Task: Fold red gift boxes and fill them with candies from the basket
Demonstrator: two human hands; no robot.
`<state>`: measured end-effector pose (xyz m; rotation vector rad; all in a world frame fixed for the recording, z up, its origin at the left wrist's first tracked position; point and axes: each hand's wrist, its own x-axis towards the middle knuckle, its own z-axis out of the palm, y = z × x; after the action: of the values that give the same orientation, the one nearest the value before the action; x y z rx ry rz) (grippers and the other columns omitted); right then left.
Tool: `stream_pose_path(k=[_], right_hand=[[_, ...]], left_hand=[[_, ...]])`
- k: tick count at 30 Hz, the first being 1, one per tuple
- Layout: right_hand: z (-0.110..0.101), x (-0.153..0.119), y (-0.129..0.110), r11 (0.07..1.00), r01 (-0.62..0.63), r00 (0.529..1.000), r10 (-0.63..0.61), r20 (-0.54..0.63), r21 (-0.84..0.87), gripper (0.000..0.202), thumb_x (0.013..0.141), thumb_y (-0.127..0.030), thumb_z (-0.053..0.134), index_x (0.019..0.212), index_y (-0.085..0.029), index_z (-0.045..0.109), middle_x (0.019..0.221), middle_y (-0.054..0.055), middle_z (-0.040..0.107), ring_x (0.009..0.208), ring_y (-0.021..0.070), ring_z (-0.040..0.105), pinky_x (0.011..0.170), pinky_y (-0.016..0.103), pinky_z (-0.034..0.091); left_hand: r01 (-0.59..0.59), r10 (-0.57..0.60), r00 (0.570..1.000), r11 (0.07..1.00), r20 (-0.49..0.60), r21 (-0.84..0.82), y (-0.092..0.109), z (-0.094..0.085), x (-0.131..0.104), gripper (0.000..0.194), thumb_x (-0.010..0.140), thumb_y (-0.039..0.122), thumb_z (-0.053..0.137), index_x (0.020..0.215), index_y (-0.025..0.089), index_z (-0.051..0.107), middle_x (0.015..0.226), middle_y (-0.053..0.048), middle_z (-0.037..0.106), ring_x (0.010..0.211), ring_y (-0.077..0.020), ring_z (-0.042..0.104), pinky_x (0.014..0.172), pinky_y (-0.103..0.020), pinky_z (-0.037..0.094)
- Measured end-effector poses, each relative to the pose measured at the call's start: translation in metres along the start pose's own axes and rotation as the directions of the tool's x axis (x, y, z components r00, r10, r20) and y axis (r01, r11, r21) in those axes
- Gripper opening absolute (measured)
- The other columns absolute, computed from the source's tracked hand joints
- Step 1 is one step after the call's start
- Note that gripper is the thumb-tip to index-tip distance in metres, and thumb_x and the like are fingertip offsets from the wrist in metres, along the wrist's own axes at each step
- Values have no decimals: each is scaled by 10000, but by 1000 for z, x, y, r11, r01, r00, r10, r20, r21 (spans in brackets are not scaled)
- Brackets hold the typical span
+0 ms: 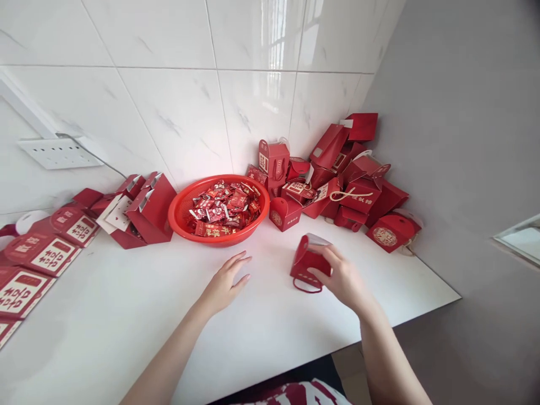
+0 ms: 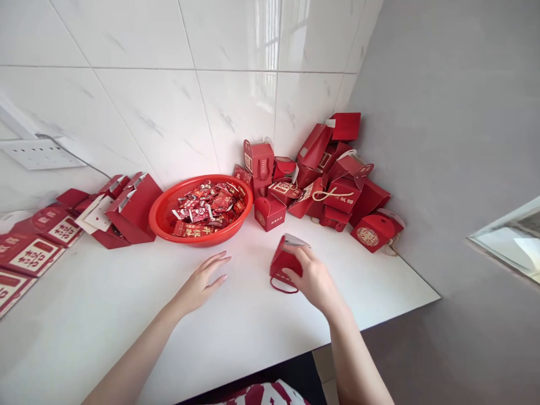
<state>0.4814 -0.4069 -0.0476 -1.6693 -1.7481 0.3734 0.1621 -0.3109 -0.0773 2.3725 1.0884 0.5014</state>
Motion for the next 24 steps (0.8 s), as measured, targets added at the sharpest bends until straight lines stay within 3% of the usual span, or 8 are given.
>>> stream_pose_path(k=[2,4,7,9,13,17,24], right_hand=[[7,4,-29,985,147,979,-158,126,94,402,938,-242,564,1331,-312,519,1256,66,606,1067,224,644,898,377,547],[9,11,-51,943,277,925,-314,215,184,382,951,-221,563,1323,-306,534,1169,59,657,1017,212,658,898,375,543],[7,26,-73,857,412,851,-483,205,309,328,965,-241,575,1291,-268,558,1113,58,691,994,194,665,898,351,536],[8,38,-79,820,451,834,-528,162,352,288,968,-247,576,1256,-243,581,1093,61,701,979,182,669,894,336,536],[27,56,-77,807,400,862,-492,120,434,217,970,-244,569,1174,-223,640,1054,64,711,932,172,680,865,320,545],[56,59,-68,756,313,883,-455,117,575,168,965,-274,586,1087,-199,674,1009,79,711,927,181,678,857,332,543],[80,49,-66,640,301,823,-549,146,706,172,923,-275,655,1070,-196,694,1039,108,697,979,208,647,894,381,531]], left_hand=[[-25,20,996,998,-84,-58,23,-18,-1,422,993,352,465,1411,297,483,1505,-55,446,1400,-219,419,1173,-406,360],[-47,31,984,995,-174,-89,44,-35,-2,413,989,335,482,1402,310,488,1486,-37,462,1390,-207,425,1175,-389,357],[-100,69,961,990,-268,-102,61,-49,-6,399,979,301,504,1378,302,507,1457,-41,481,1373,-208,436,1167,-382,369],[-138,103,956,984,-275,-110,63,-50,-10,416,966,287,526,1381,293,502,1457,-51,475,1375,-218,431,1163,-386,375],[-166,122,962,971,-244,-170,54,-41,-16,433,939,278,562,1369,279,510,1462,-69,458,1374,-246,428,1150,-404,390],[-120,10,947,938,-320,-325,40,-28,-19,405,952,266,519,1357,259,510,1406,-86,507,1326,-248,476,1105,-397,430],[-48,-203,903,827,-378,-560,26,-14,-19,334,987,347,445,1243,206,606,1266,-95,617,1183,-243,579,1028,-364,457]])
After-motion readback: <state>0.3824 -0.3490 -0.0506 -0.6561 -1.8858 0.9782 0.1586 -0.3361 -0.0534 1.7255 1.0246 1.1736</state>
